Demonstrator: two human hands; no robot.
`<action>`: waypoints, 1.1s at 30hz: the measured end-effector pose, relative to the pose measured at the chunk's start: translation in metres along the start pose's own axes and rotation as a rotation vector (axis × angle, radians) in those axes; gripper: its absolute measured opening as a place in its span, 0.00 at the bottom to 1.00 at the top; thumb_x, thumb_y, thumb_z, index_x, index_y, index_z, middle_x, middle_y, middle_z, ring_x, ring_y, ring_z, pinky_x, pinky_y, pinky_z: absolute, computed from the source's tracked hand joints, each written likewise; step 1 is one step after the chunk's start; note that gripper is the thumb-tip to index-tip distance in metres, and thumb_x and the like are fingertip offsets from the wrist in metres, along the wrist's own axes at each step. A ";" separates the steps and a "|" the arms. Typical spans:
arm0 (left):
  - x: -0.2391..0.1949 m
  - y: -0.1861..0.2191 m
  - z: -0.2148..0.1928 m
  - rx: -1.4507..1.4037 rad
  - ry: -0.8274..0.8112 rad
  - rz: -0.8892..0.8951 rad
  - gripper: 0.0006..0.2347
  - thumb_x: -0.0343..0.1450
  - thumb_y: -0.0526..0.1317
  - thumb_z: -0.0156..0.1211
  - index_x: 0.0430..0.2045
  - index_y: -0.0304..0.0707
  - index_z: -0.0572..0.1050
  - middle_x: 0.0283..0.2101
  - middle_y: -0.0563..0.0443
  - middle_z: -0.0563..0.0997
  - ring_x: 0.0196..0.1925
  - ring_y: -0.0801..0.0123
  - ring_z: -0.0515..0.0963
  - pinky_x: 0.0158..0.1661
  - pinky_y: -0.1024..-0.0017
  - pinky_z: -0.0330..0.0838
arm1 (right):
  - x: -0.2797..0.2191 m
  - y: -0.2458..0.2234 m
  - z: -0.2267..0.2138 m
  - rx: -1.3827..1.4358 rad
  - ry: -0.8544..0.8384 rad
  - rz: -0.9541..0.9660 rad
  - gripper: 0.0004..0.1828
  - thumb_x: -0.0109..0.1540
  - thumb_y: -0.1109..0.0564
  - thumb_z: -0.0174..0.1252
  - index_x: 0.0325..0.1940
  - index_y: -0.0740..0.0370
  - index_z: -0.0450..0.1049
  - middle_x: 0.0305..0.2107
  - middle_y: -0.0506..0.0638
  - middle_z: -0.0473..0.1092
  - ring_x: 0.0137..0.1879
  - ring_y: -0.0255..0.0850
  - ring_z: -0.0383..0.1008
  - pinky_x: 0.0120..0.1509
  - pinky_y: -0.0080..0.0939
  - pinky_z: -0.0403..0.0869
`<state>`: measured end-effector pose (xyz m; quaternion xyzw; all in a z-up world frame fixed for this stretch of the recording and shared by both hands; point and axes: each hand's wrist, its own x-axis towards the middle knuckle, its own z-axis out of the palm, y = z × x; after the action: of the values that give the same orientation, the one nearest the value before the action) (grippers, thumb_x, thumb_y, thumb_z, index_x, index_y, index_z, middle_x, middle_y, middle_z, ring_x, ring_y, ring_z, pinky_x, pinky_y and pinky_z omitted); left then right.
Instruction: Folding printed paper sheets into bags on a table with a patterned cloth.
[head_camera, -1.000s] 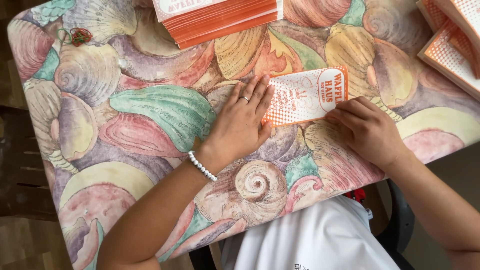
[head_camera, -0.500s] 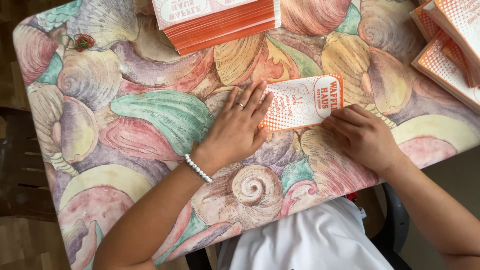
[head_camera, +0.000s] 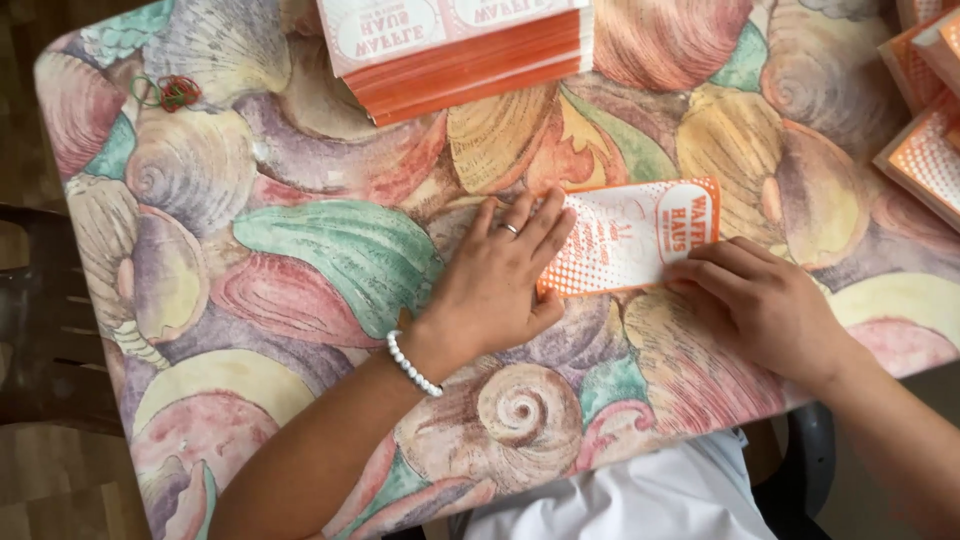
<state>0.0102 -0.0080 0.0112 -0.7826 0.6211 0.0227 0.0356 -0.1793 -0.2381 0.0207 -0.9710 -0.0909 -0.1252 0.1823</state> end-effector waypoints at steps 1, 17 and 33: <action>0.000 -0.001 0.000 0.005 0.001 -0.006 0.36 0.72 0.63 0.36 0.73 0.40 0.50 0.77 0.41 0.50 0.76 0.51 0.52 0.69 0.45 0.48 | 0.008 0.003 0.002 0.001 0.003 -0.007 0.10 0.66 0.54 0.58 0.47 0.62 0.77 0.41 0.52 0.75 0.43 0.48 0.76 0.52 0.46 0.75; -0.005 0.003 -0.005 -0.082 0.082 -0.059 0.32 0.72 0.56 0.38 0.71 0.42 0.55 0.75 0.45 0.57 0.75 0.51 0.59 0.69 0.27 0.38 | 0.051 0.035 0.025 -0.462 -0.038 0.113 0.10 0.71 0.60 0.54 0.48 0.51 0.81 0.11 0.37 0.64 0.17 0.31 0.62 0.19 0.33 0.60; -0.013 0.004 0.009 -0.256 0.106 0.004 0.22 0.74 0.52 0.43 0.64 0.48 0.63 0.75 0.33 0.45 0.78 0.40 0.47 0.71 0.31 0.33 | -0.009 -0.024 0.022 -0.222 0.050 -0.119 0.11 0.66 0.62 0.62 0.51 0.69 0.78 0.46 0.55 0.72 0.48 0.52 0.76 0.48 0.47 0.74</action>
<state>0.0030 0.0048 0.0036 -0.7795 0.6158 0.0608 -0.0974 -0.1886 -0.2089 0.0066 -0.9747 -0.1293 -0.1691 0.0681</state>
